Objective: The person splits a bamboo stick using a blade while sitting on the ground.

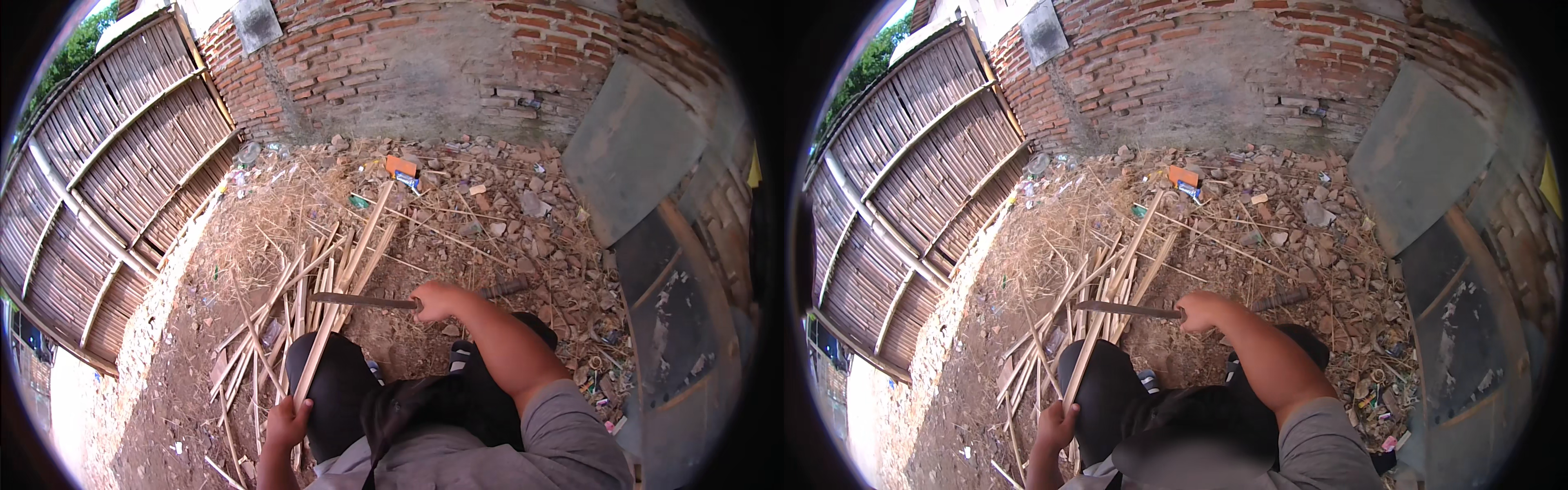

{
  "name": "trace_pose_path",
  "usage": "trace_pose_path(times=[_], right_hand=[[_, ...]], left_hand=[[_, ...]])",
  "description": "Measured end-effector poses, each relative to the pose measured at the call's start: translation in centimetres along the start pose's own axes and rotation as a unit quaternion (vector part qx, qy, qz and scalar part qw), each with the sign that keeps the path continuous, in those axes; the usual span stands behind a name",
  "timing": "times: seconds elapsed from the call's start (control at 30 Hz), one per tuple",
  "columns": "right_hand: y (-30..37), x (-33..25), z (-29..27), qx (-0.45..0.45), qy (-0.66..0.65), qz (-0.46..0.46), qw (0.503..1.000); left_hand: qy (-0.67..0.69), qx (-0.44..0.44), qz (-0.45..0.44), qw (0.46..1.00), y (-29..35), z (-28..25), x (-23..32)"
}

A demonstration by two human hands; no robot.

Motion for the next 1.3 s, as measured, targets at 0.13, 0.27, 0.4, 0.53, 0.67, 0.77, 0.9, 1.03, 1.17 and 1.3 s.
trace_pose_path(times=[0.13, 0.27, 0.4, 0.53, 0.67, 0.77, 0.9, 1.03, 1.17, 1.3], right_hand=[[0.9, 2.2, -2.9, 0.082, -0.005, -0.025, 0.996], [1.7, 5.1, -4.6, 0.090, -0.079, 0.089, 0.989], [1.3, 5.2, -4.1, 0.083, -0.066, 0.086, 0.991], [0.3, 3.4, -2.3, 0.063, -0.110, 0.048, 0.991], [-0.5, 2.3, 0.0, 0.013, -0.046, 0.008, 0.999], [0.2, 0.8, -0.2, -0.001, -0.077, 0.016, 0.997], [1.3, 1.3, -1.9, 0.035, -0.064, 0.031, 0.997], [1.2, 2.9, -3.3, 0.071, -0.060, 0.023, 0.995], [1.4, 2.9, -3.9, 0.100, -0.069, 0.019, 0.992], [0.4, 3.4, -2.4, 0.073, -0.082, 0.022, 0.994]], left_hand=[[-0.025, 0.006, 0.001, 1.000, 0.3, 0.1, -0.3], [-0.028, 0.010, 0.018, 0.999, 0.3, 0.2, -0.2], [-0.010, 0.016, 0.024, 1.000, 0.2, 0.4, -0.2], [0.009, 0.012, 0.012, 1.000, 0.3, 0.3, -0.1], [0.004, 0.002, 0.004, 1.000, 0.2, 0.0, 0.4], [-0.008, 0.004, 0.004, 1.000, 0.3, 0.1, 0.0], [-0.007, 0.004, 0.009, 1.000, 0.2, 0.4, -0.2], [0.005, 0.001, 0.003, 1.000, 0.1, 0.3, 0.1], [-0.005, 0.003, 0.001, 1.000, 0.1, 0.5, -0.2], [0.015, 0.002, 0.002, 1.000, 0.0, 0.6, -0.1]])
Point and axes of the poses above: each hand's wrist, its own y-axis away from the middle knuckle, its own z-axis out of the palm, x = y × z, the point moved 10 cm from there along -y, towards the middle knuckle, and after that the axes turned 12 degrees about -y, right-handed, at the moved point
